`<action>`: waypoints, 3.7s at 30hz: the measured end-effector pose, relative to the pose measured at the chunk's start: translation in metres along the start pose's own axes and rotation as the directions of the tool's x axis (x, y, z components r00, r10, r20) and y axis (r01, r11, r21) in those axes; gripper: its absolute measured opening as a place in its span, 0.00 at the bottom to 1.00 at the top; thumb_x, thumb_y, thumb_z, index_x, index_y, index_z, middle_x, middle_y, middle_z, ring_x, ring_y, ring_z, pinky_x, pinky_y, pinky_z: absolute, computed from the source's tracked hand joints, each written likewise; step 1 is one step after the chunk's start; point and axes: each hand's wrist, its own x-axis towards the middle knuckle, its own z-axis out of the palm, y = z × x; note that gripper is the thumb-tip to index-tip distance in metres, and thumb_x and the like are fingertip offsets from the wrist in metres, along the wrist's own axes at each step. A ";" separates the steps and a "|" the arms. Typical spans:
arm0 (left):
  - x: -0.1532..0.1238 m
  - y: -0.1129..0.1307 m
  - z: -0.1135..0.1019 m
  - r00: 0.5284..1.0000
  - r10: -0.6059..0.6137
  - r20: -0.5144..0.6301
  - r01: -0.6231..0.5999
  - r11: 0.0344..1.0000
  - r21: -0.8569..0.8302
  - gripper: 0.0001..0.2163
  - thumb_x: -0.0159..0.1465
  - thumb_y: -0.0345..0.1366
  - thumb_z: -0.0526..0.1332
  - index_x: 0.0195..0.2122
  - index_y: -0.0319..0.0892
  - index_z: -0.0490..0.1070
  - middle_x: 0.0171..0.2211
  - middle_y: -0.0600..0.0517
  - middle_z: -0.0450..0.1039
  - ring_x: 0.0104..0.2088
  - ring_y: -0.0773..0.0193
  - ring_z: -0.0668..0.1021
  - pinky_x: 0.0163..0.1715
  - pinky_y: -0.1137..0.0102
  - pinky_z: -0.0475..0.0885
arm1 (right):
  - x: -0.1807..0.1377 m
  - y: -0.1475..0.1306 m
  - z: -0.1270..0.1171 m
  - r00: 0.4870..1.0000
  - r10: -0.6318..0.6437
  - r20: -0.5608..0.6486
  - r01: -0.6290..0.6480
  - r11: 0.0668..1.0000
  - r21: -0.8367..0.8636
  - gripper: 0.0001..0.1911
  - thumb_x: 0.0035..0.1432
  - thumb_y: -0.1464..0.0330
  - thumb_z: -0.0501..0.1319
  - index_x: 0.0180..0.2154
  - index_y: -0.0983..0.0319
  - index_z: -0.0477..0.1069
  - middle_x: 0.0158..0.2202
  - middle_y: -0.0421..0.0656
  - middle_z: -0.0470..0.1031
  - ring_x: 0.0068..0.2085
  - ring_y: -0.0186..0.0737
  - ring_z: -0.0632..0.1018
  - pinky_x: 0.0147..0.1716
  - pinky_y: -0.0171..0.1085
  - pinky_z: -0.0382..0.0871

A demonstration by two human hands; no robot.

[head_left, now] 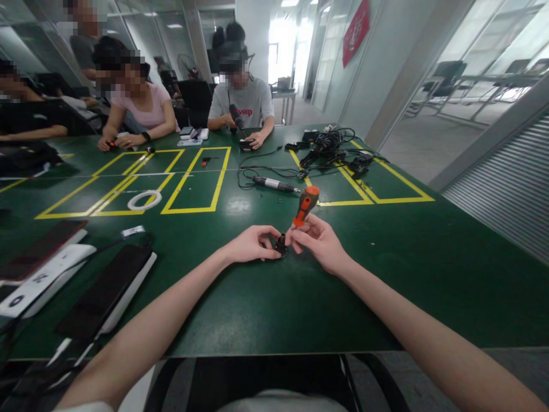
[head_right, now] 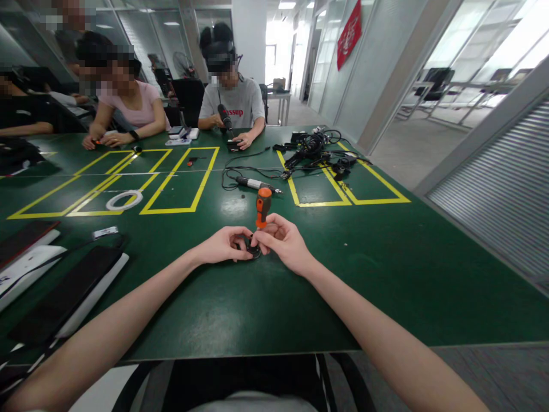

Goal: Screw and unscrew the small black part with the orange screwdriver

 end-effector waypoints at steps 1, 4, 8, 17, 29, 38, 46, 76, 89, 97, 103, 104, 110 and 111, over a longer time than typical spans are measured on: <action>0.000 0.000 0.000 1.000 0.000 -0.001 0.000 1.000 0.000 0.17 0.53 0.35 0.74 0.41 0.37 0.73 0.22 0.59 0.74 0.21 0.74 0.73 0.23 0.76 0.73 | 0.000 0.000 0.000 1.000 -0.002 -0.012 0.001 1.000 -0.018 0.21 0.57 0.52 0.74 0.35 0.59 0.69 0.28 0.39 0.80 0.22 0.32 0.71 0.25 0.35 0.69; 0.000 0.000 0.000 1.000 -0.001 0.000 0.001 1.000 0.001 0.19 0.52 0.35 0.74 0.43 0.37 0.73 0.21 0.59 0.74 0.21 0.73 0.73 0.24 0.76 0.73 | 0.000 -0.001 0.000 0.999 0.004 -0.046 -0.007 0.998 -0.065 0.21 0.55 0.51 0.74 0.33 0.60 0.72 0.28 0.39 0.78 0.22 0.32 0.71 0.24 0.36 0.69; 0.000 0.001 0.000 1.000 -0.001 0.003 0.001 1.000 0.005 0.19 0.52 0.36 0.74 0.43 0.37 0.73 0.21 0.60 0.73 0.20 0.73 0.73 0.24 0.75 0.73 | 0.001 -0.001 0.000 0.999 0.022 -0.041 -0.023 0.999 -0.023 0.22 0.58 0.49 0.71 0.34 0.61 0.76 0.28 0.40 0.78 0.22 0.31 0.71 0.23 0.35 0.67; 0.000 0.003 0.000 1.000 0.009 0.004 -0.009 1.000 0.001 0.19 0.52 0.36 0.74 0.43 0.37 0.73 0.22 0.59 0.74 0.21 0.73 0.73 0.24 0.75 0.73 | 0.000 -0.001 0.000 0.998 0.015 -0.058 -0.019 0.998 -0.065 0.21 0.55 0.52 0.74 0.34 0.60 0.73 0.26 0.40 0.79 0.23 0.32 0.71 0.25 0.35 0.69; 0.001 0.001 0.000 1.000 0.030 0.001 -0.030 1.000 -0.003 0.17 0.52 0.36 0.74 0.40 0.37 0.73 0.24 0.58 0.75 0.22 0.73 0.74 0.24 0.76 0.73 | -0.001 0.002 -0.001 1.000 0.009 -0.020 -0.008 1.000 0.011 0.21 0.53 0.54 0.76 0.38 0.60 0.74 0.28 0.39 0.80 0.23 0.32 0.72 0.25 0.34 0.69; -0.001 0.005 0.001 1.000 0.014 0.003 -0.014 1.000 -0.001 0.19 0.52 0.36 0.74 0.43 0.37 0.72 0.22 0.59 0.74 0.20 0.73 0.73 0.24 0.75 0.72 | 0.001 -0.001 0.000 1.000 0.016 -0.015 -0.016 1.000 -0.011 0.22 0.59 0.49 0.71 0.32 0.62 0.77 0.24 0.39 0.75 0.22 0.31 0.70 0.24 0.34 0.66; -0.001 0.006 0.002 1.000 0.011 -0.003 -0.011 1.000 -0.012 0.18 0.52 0.35 0.74 0.42 0.37 0.73 0.21 0.59 0.74 0.20 0.73 0.73 0.24 0.76 0.72 | 0.000 -0.001 0.001 0.999 0.004 -0.053 -0.005 1.000 -0.020 0.21 0.55 0.52 0.75 0.34 0.59 0.72 0.26 0.38 0.78 0.23 0.32 0.72 0.25 0.34 0.69; -0.001 0.006 0.002 1.000 0.014 0.002 -0.014 1.000 -0.006 0.18 0.52 0.35 0.73 0.41 0.36 0.73 0.22 0.59 0.74 0.20 0.73 0.73 0.24 0.75 0.72 | 0.000 0.000 0.001 0.999 -0.005 -0.033 0.006 1.000 0.011 0.20 0.56 0.51 0.74 0.39 0.59 0.75 0.28 0.40 0.79 0.24 0.34 0.73 0.27 0.36 0.69; 0.000 0.005 0.002 1.000 0.014 0.004 -0.014 1.000 -0.002 0.16 0.53 0.34 0.73 0.40 0.37 0.72 0.22 0.60 0.73 0.20 0.74 0.72 0.23 0.76 0.72 | 0.001 -0.001 -0.001 1.000 0.013 0.002 -0.013 1.000 0.002 0.21 0.58 0.49 0.72 0.36 0.61 0.76 0.28 0.41 0.79 0.23 0.32 0.72 0.25 0.35 0.68; -0.001 0.008 0.003 1.000 0.017 0.001 -0.017 1.000 -0.021 0.18 0.52 0.34 0.73 0.42 0.37 0.73 0.23 0.59 0.75 0.20 0.74 0.73 0.23 0.76 0.72 | 0.001 -0.001 -0.001 0.998 0.011 -0.066 -0.015 0.998 -0.066 0.20 0.57 0.51 0.73 0.33 0.61 0.75 0.28 0.41 0.80 0.22 0.31 0.71 0.23 0.34 0.68; -0.001 0.008 0.003 1.000 0.010 0.002 -0.010 1.000 -0.008 0.17 0.52 0.36 0.74 0.40 0.37 0.73 0.23 0.58 0.74 0.20 0.73 0.73 0.23 0.76 0.72 | 0.002 0.001 0.000 0.999 0.025 -0.031 -0.024 0.999 0.025 0.22 0.57 0.50 0.73 0.40 0.60 0.74 0.28 0.40 0.80 0.23 0.34 0.74 0.24 0.35 0.70; -0.001 0.008 0.003 1.000 0.012 0.002 -0.012 1.000 -0.009 0.17 0.52 0.36 0.74 0.40 0.37 0.73 0.22 0.59 0.74 0.20 0.74 0.73 0.23 0.76 0.72 | 0.002 0.001 0.000 0.999 0.022 -0.038 -0.021 1.000 0.020 0.22 0.56 0.50 0.74 0.39 0.59 0.73 0.27 0.40 0.80 0.22 0.33 0.74 0.24 0.35 0.70; -0.001 0.006 0.002 1.000 0.024 0.000 -0.024 1.000 -0.014 0.19 0.52 0.35 0.74 0.42 0.37 0.73 0.22 0.59 0.75 0.19 0.74 0.73 0.23 0.76 0.71 | 0.001 -0.002 -0.001 0.993 -0.004 -0.118 -0.004 0.998 -0.068 0.20 0.50 0.54 0.78 0.28 0.60 0.75 0.26 0.39 0.78 0.21 0.31 0.71 0.23 0.34 0.68; -0.001 0.005 0.002 1.000 0.026 0.001 -0.026 1.000 -0.013 0.19 0.52 0.35 0.74 0.43 0.36 0.73 0.22 0.58 0.75 0.19 0.74 0.73 0.23 0.76 0.72 | 0.001 -0.002 -0.002 0.992 -0.003 -0.123 -0.007 0.997 -0.077 0.19 0.49 0.55 0.79 0.28 0.61 0.76 0.25 0.39 0.77 0.21 0.31 0.71 0.22 0.34 0.68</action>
